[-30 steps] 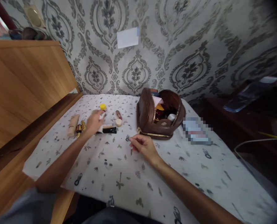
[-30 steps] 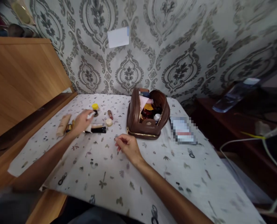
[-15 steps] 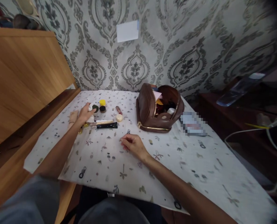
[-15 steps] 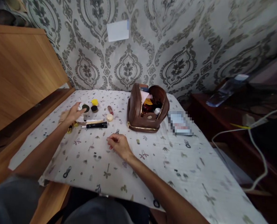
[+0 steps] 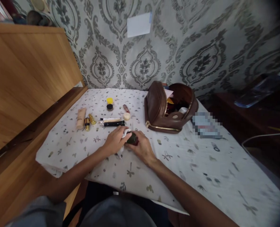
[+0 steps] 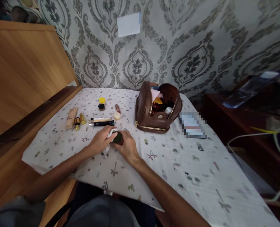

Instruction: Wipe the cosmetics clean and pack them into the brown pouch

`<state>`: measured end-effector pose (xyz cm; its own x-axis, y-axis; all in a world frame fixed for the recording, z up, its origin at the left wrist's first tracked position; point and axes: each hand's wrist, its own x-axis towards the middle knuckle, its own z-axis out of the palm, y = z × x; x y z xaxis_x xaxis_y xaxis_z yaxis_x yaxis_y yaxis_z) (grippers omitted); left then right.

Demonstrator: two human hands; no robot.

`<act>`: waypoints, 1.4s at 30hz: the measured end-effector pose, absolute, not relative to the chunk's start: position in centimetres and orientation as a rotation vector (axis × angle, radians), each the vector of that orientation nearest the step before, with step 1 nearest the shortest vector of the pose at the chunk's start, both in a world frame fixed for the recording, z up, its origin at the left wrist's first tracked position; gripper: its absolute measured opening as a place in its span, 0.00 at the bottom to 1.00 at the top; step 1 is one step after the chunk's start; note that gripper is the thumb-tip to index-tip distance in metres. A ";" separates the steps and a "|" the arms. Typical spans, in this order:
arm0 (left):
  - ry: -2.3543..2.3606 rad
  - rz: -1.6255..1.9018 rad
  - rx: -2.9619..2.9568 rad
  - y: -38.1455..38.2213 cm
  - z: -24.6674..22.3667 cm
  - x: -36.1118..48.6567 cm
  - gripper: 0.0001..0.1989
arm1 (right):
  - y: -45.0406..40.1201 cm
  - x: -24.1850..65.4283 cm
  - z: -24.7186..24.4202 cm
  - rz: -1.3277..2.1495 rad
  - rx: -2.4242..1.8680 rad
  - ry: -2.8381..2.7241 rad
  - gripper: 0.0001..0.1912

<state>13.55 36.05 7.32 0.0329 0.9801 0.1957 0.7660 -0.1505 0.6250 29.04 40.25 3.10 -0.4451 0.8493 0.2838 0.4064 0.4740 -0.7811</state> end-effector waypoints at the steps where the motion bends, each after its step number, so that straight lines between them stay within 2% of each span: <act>1: 1.797 0.834 2.025 35.9 7.3 14.0 0.17 | 40.2 29.1 3.1 0.788 -1.079 -2.075 0.20; 7: 1.854 0.590 2.237 36.3 7.0 16.0 0.16 | 40.1 29.0 3.2 0.701 -1.184 -2.193 0.14; 11: 1.711 0.781 2.256 37.9 6.1 15.3 0.14 | 40.3 29.1 3.4 0.708 -1.163 -2.185 0.10; 14: 1.553 0.966 2.064 39.2 5.6 14.4 0.16 | 40.4 29.3 3.6 0.739 -1.134 -2.201 0.11; 18: 1.455 1.042 1.831 39.9 5.3 13.9 0.16 | 40.4 29.9 4.0 0.830 -1.061 -2.204 0.10; 21: 1.415 1.041 1.720 39.8 5.3 14.0 0.15 | 40.4 30.2 4.0 0.908 -0.995 -2.166 0.12; 25: 1.363 1.079 1.578 39.5 5.5 13.9 0.15 | 40.4 30.4 4.0 1.011 -0.861 -2.086 0.24; 30: 1.306 1.039 1.406 39.3 5.6 13.7 0.18 | 40.3 30.8 4.2 1.015 -0.761 -2.024 0.22; 33: 1.318 1.029 1.384 39.5 5.8 13.9 0.20 | 40.2 31.0 4.0 0.999 -0.768 -2.037 0.25; 38: 1.563 1.005 1.606 39.7 6.2 14.0 0.20 | 39.7 30.3 3.9 0.926 -1.033 -2.152 0.27; 42: 1.724 1.012 1.725 39.5 6.3 13.4 0.20 | 39.8 31.5 5.5 0.803 -1.004 -2.374 0.30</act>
<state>13.37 39.51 6.29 -0.0759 0.9848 0.1564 0.6165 -0.0769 0.7836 31.54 39.82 5.47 -0.6409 0.7496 0.1653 0.4954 0.5683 -0.6570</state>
